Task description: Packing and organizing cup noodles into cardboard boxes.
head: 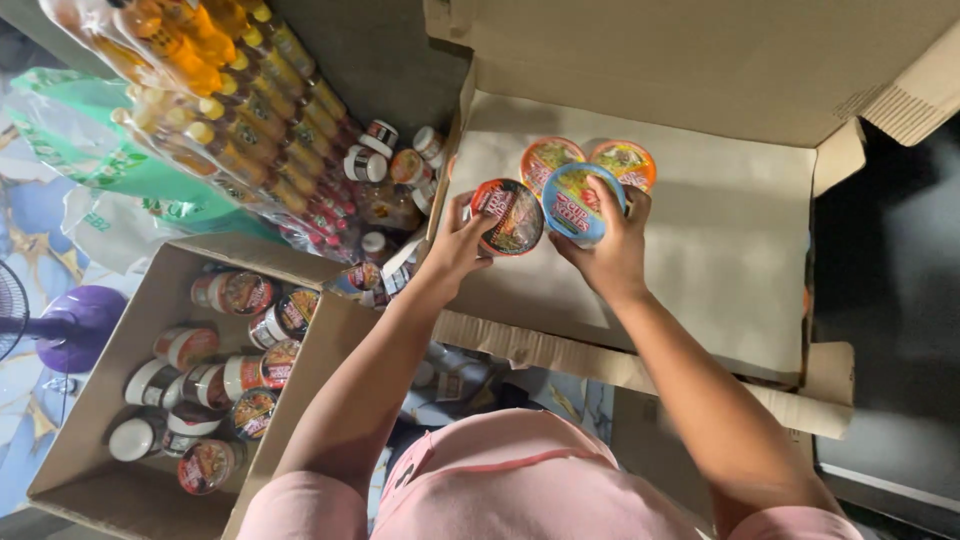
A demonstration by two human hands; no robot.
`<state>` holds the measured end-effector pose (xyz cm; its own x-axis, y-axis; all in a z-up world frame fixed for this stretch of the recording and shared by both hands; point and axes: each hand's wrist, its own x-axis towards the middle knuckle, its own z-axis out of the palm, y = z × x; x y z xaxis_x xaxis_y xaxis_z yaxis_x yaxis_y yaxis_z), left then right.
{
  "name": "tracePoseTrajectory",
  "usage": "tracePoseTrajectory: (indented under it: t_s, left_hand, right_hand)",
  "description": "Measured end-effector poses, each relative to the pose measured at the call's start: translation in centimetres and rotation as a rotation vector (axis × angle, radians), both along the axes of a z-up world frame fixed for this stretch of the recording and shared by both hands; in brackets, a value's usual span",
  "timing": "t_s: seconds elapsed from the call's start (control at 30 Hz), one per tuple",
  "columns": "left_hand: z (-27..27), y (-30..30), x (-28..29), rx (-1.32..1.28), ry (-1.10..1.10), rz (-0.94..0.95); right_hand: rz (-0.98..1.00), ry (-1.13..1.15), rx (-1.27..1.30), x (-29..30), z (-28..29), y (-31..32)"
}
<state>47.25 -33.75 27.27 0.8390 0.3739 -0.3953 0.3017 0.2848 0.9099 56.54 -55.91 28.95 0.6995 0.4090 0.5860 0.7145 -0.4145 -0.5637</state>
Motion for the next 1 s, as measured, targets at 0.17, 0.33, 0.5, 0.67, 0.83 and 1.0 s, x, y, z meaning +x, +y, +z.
tracePoseTrajectory:
  t_s: [0.17, 0.33, 0.5, 0.67, 0.83, 1.0]
  left_hand:
    - [-1.4, -2.4, 2.1, 0.128, 0.163, -0.11]
    - [-5.0, -2.7, 4.4, 0.213, 0.169, -0.156]
    - [-5.0, -3.5, 5.6, 0.369, 0.141, -0.186]
    - [-3.4, -4.0, 5.6, 0.656, 0.183, -0.277]
    - [-2.0, -3.8, 5.9, 0.435, 0.298, -0.32]
    - [-3.3, -3.7, 5.7, 0.862, 0.05, -0.362]
  right_hand:
    - [0.014, 0.045, -0.125, 1.2, -1.6, -3.2]
    - [0.097, 0.052, -0.162, 2.6, -3.2, -4.9]
    - [0.074, 0.046, -0.14, 4.3, -4.0, -5.8]
    - [0.086, 0.074, -0.242, 5.2, -3.3, -7.5]
    - [0.207, 0.088, -0.282, 6.5, -3.6, -9.4]
    - [0.291, 0.159, -0.334, 7.0, -3.4, -10.1]
